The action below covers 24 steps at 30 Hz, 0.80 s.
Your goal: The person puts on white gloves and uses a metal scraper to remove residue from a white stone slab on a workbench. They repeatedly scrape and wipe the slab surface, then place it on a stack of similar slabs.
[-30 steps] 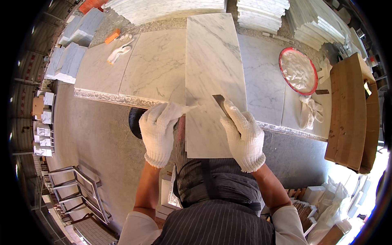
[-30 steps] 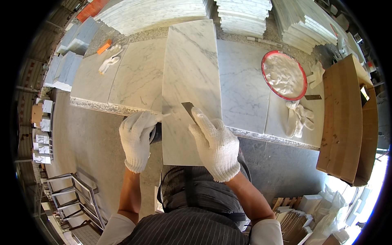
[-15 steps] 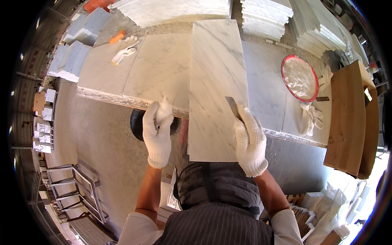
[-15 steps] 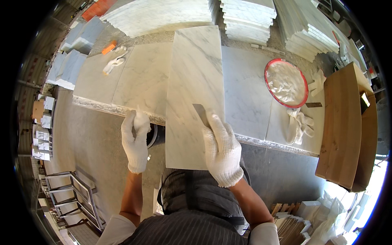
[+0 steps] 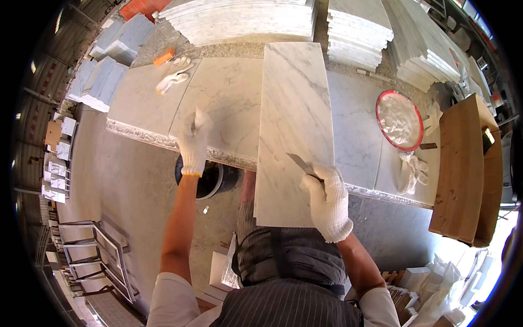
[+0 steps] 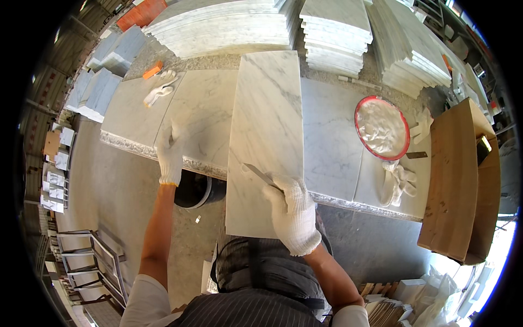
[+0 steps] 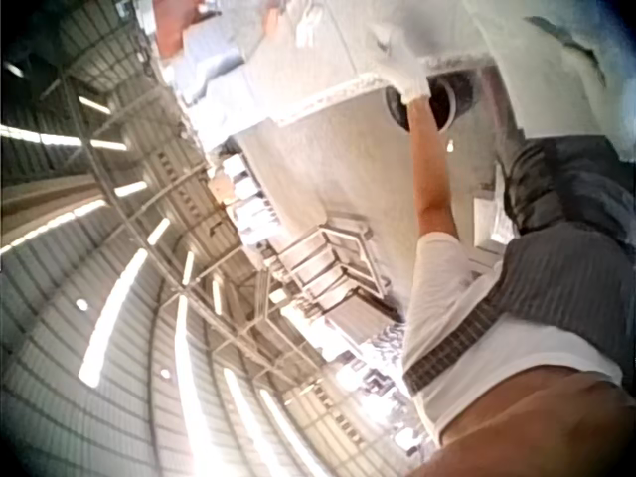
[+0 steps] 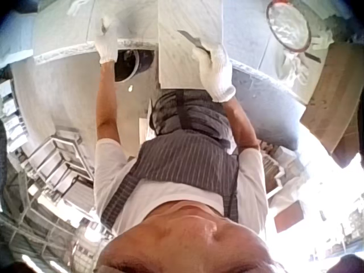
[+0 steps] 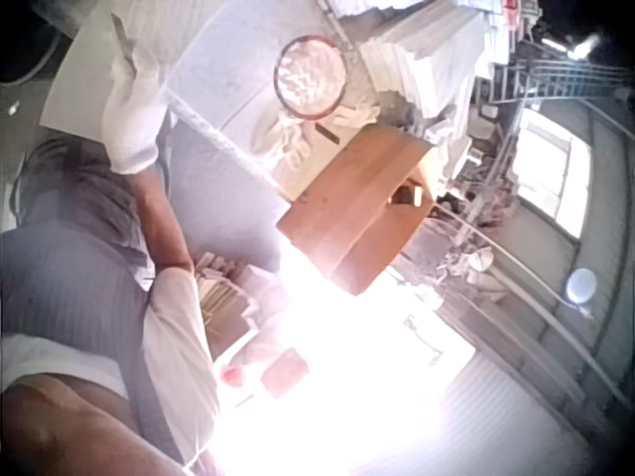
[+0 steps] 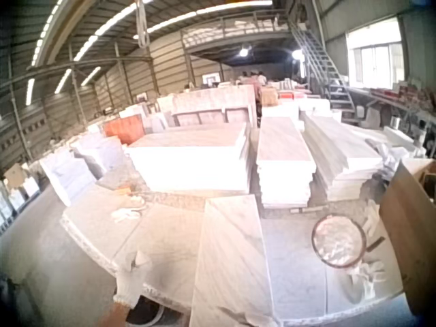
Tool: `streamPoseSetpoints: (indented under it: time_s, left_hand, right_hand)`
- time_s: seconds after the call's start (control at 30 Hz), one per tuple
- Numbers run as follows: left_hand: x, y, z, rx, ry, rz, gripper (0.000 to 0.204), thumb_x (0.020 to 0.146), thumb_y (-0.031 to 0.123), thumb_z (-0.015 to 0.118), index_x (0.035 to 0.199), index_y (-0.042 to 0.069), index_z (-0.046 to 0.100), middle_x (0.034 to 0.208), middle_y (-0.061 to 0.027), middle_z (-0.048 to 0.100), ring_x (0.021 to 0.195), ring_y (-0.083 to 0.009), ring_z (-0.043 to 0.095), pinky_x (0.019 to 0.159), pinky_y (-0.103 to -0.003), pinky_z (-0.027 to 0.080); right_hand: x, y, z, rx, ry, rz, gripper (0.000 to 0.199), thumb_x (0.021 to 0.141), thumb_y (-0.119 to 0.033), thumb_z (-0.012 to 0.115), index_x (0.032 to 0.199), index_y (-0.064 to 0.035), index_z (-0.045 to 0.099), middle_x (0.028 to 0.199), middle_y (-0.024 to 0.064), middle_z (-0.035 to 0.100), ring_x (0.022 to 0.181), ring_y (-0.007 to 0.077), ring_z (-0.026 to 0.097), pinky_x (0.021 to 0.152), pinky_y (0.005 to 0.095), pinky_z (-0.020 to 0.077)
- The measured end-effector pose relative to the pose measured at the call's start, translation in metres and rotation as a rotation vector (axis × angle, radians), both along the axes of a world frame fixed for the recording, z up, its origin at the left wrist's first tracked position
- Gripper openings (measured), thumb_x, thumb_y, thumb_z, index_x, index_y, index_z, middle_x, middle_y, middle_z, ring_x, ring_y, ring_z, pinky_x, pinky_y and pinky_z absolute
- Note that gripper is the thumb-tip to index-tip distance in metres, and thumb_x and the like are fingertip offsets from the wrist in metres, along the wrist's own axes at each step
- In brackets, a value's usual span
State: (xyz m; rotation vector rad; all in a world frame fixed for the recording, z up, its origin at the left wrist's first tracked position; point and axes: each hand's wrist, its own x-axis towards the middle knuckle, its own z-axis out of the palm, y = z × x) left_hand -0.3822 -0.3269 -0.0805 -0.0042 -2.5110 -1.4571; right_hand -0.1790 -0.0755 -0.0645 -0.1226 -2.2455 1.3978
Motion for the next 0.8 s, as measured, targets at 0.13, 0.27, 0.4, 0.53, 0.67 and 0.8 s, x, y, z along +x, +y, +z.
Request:
streamPoseSetpoints:
  time_s: [0.13, 0.27, 0.4, 0.53, 0.67, 0.8]
  left_hand:
    - [-0.045, -0.017, -0.025, -0.05, 0.041, 0.073, 0.038, 0.086, 0.021, 0.072, 0.117, 0.001, 0.064, 0.101, -0.0092, 0.068, 0.095, -0.0184, 0.063, 0.084, -0.033, 0.049]
    - [-0.063, -0.026, -0.041, -0.161, 0.044, 0.113, 0.038, 0.084, 0.026, 0.074, 0.113, 0.004, 0.065, 0.1, -0.0112, 0.069, 0.094, -0.0231, 0.065, 0.084, -0.036, 0.05]
    - [-0.062, -0.025, -0.045, -0.215, 0.1, 0.11, 0.038, 0.083, 0.029, 0.075, 0.111, 0.006, 0.065, 0.099, -0.0138, 0.069, 0.092, -0.0286, 0.065, 0.083, -0.038, 0.05]
    - [-0.056, -0.018, -0.038, -0.288, 0.12, 0.126, 0.04, 0.082, 0.03, 0.075, 0.112, 0.005, 0.064, 0.101, -0.0167, 0.07, 0.094, -0.033, 0.067, 0.083, -0.041, 0.051]
    - [-0.054, -0.022, -0.036, -0.385, 0.094, 0.128, 0.045, 0.083, 0.031, 0.074, 0.117, 0.004, 0.062, 0.104, -0.0186, 0.07, 0.097, -0.0353, 0.067, 0.084, -0.043, 0.051]
    - [-0.051, -0.036, -0.05, -0.364, 0.253, 0.185, 0.051, 0.084, 0.033, 0.074, 0.122, 0.002, 0.061, 0.103, -0.0171, 0.07, 0.096, -0.0325, 0.068, 0.085, -0.041, 0.051]
  right_hand:
    - [-0.001, 0.001, -0.004, -0.05, 0.005, -0.007, 0.024, 0.087, -0.002, 0.067, 0.111, -0.0011, 0.063, 0.103, 0.0157, 0.068, 0.088, 0.0329, 0.066, 0.076, 0.0383, 0.0538]
    - [-0.002, 0.001, -0.007, -0.038, 0.018, -0.011, 0.023, 0.088, -0.003, 0.067, 0.11, -0.0009, 0.063, 0.099, 0.0154, 0.068, 0.084, 0.0327, 0.067, 0.073, 0.0383, 0.0536]
    - [-0.002, 0.002, -0.007, -0.07, -0.003, -0.011, 0.023, 0.088, -0.004, 0.067, 0.11, -0.0011, 0.062, 0.092, 0.0153, 0.068, 0.077, 0.032, 0.066, 0.069, 0.0384, 0.053]
    - [-0.003, 0.002, -0.008, -0.095, 0.004, -0.009, 0.022, 0.09, -0.004, 0.066, 0.112, -0.001, 0.062, 0.088, 0.0156, 0.067, 0.074, 0.0305, 0.066, 0.068, 0.0379, 0.0526]
    - [-0.003, 0.001, -0.003, -0.148, -0.002, 0.009, 0.022, 0.092, -0.004, 0.064, 0.113, -0.001, 0.061, 0.086, 0.0154, 0.067, 0.075, 0.0277, 0.067, 0.068, 0.0369, 0.0523]
    - [-0.002, -0.001, -0.003, -0.185, 0.001, 0.032, 0.021, 0.093, -0.004, 0.064, 0.113, -0.0009, 0.06, 0.086, 0.015, 0.067, 0.074, 0.0259, 0.067, 0.069, 0.0358, 0.0521]
